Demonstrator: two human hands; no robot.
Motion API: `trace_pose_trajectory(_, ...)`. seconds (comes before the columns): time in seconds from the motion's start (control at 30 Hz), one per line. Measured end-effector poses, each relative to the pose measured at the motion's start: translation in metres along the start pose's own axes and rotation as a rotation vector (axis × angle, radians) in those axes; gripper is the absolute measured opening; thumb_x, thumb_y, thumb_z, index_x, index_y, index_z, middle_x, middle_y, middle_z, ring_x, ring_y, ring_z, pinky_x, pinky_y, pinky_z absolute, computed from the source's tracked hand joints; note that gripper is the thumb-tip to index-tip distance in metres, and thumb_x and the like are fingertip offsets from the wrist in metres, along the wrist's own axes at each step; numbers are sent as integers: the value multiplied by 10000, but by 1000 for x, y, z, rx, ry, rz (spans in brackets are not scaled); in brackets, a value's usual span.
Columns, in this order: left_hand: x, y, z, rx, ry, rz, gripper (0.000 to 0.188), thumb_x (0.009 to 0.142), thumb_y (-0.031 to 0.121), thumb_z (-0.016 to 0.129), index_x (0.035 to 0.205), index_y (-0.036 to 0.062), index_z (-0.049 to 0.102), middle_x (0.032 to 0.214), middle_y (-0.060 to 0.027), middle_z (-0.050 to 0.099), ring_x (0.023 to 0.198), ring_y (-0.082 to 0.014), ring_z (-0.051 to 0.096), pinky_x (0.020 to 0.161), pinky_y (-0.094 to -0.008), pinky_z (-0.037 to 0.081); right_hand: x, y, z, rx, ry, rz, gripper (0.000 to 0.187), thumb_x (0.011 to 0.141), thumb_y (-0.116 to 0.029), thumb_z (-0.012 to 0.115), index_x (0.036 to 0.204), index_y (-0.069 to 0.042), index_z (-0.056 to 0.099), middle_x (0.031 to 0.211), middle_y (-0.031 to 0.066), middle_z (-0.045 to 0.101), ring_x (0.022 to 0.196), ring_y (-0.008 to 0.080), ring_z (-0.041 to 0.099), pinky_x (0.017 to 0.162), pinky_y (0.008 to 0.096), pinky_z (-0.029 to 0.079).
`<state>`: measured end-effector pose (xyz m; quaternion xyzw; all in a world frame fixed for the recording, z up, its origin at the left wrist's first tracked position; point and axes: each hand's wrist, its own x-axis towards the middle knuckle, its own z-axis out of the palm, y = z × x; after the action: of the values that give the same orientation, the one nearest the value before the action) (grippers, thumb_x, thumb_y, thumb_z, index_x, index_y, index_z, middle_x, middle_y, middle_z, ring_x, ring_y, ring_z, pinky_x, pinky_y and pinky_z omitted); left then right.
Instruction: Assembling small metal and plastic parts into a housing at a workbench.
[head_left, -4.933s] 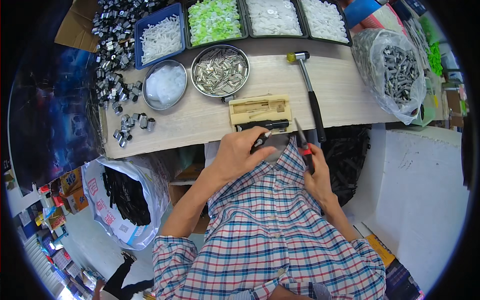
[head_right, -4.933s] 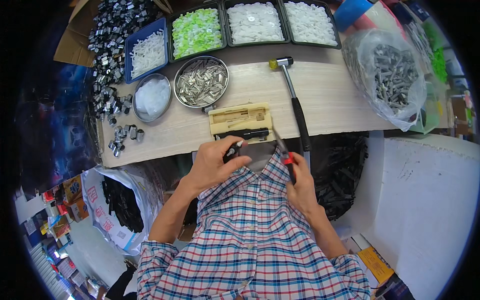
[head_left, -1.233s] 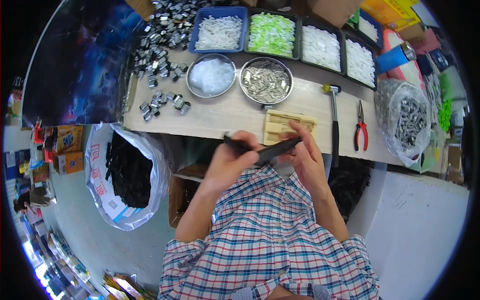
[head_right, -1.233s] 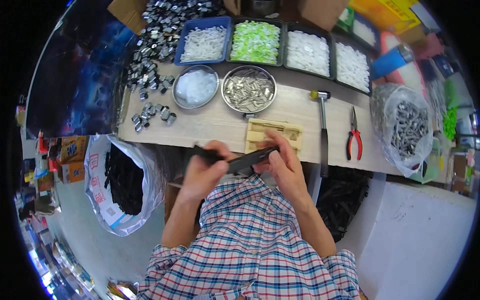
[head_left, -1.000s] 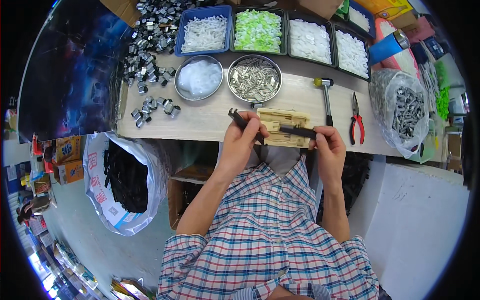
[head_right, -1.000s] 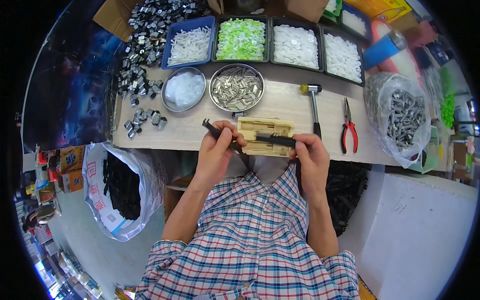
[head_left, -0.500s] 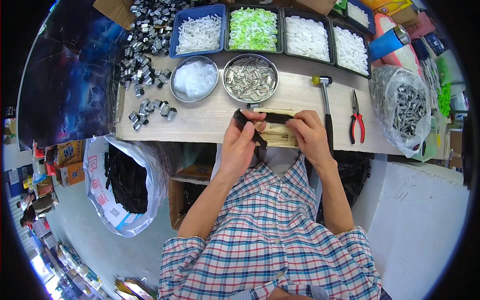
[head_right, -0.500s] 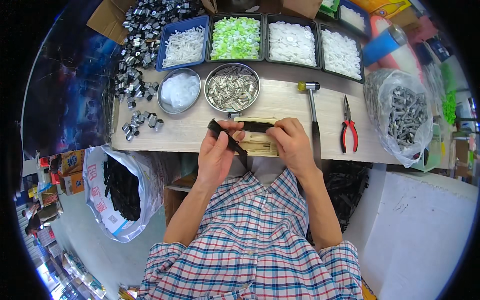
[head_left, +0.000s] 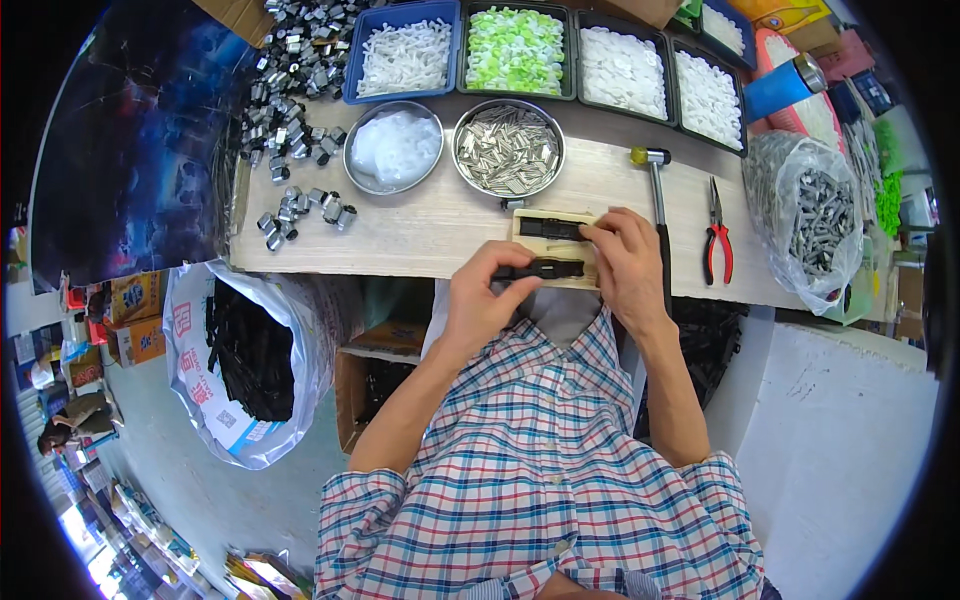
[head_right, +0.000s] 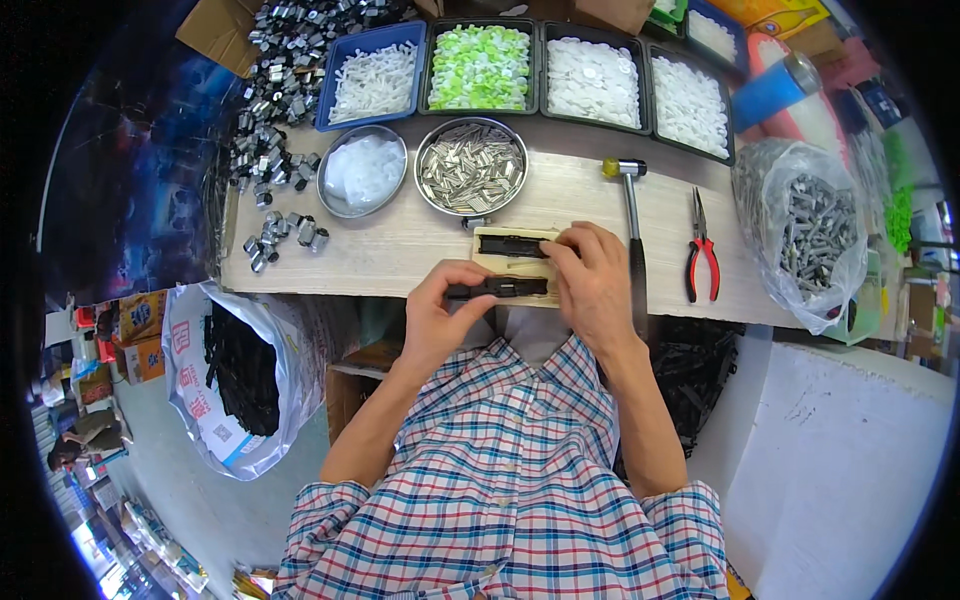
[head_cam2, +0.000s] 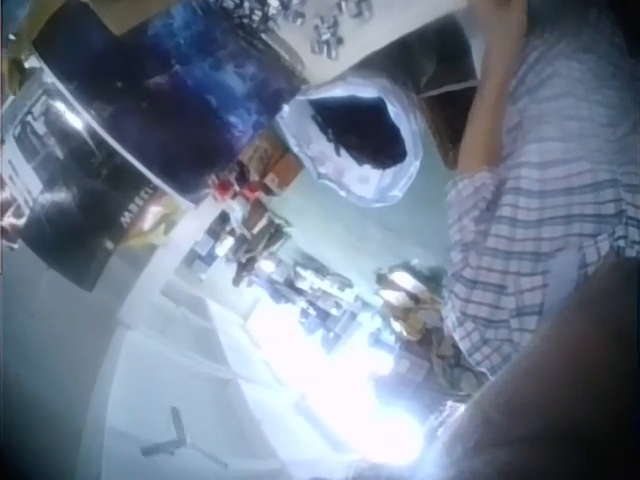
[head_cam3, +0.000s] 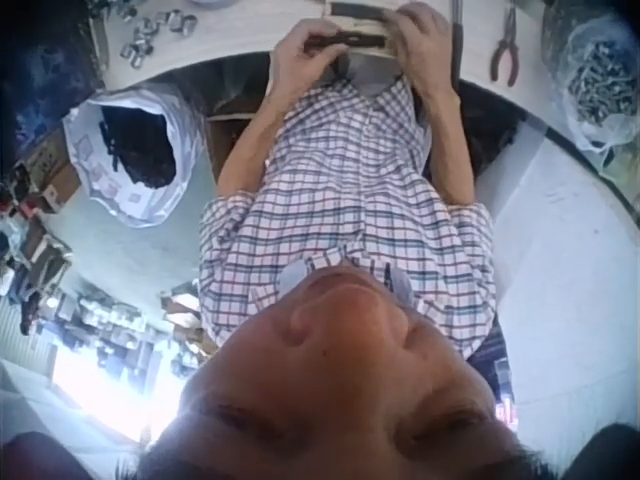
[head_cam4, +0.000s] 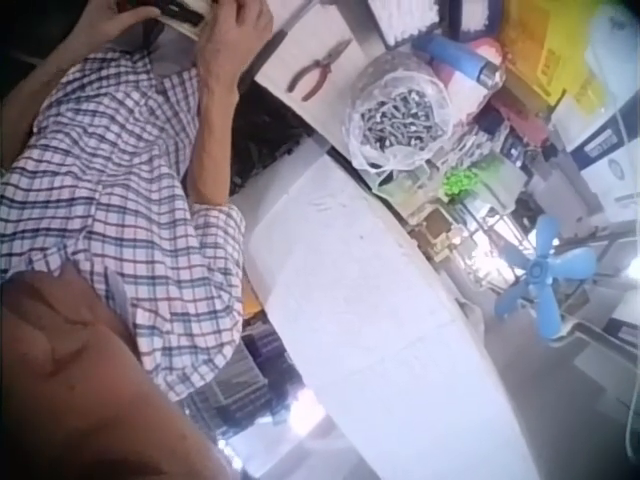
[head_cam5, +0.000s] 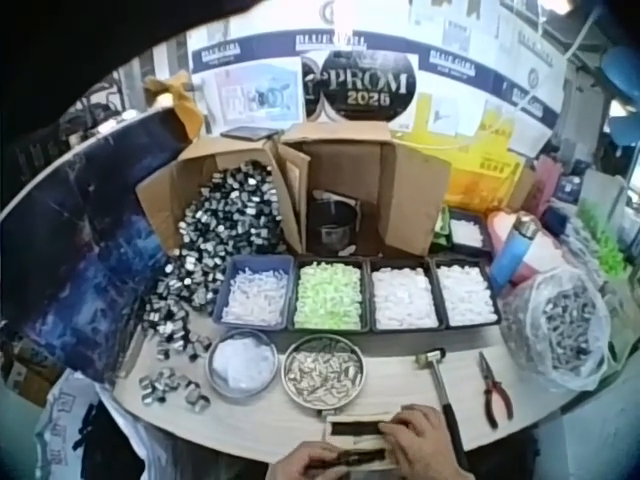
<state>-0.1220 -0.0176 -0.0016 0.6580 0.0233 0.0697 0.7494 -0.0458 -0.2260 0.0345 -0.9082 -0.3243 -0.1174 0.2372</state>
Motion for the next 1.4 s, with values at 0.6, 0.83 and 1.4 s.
trace_pose_trajectory(0.6, -3, -20, -17, 1068, -121, 650, 559, 879, 156, 645, 1400, -14, 532, 1444, -210, 534, 1383, -412, 467, 1163, -579, 309, -42, -21, 4, 66, 12, 73, 331, 735, 65, 700, 1043, -55, 713, 1011, 91, 648, 1057, 325, 591, 921, 431, 475)
trace_pose_trajectory(0.83, 33, 10, -120, 1256, 715, 395, 475, 843, 20, 689, 1290, -39, 539, 1278, -212, 539, 1258, -464, 464, 1066, -542, 389, -49, -25, -1, 188, 147, 138, 298, 826, 139, 639, 1084, 1, 693, 1058, 133, 622, 1085, 323, 594, 936, 380, 486)
trace_pose_trajectory(1.4, 29, 27, -112, 1264, 291, 150, 387, 791, -24, 721, 1147, 22, 576, 1050, -155, 571, 970, -381, 603, 808, -454, 511, -39, -31, 2, 278, 113, 68, 405, 718, 169, 609, 1067, -19, 698, 1013, 132, 642, 1012, 328, 618, 887, 400, 507)
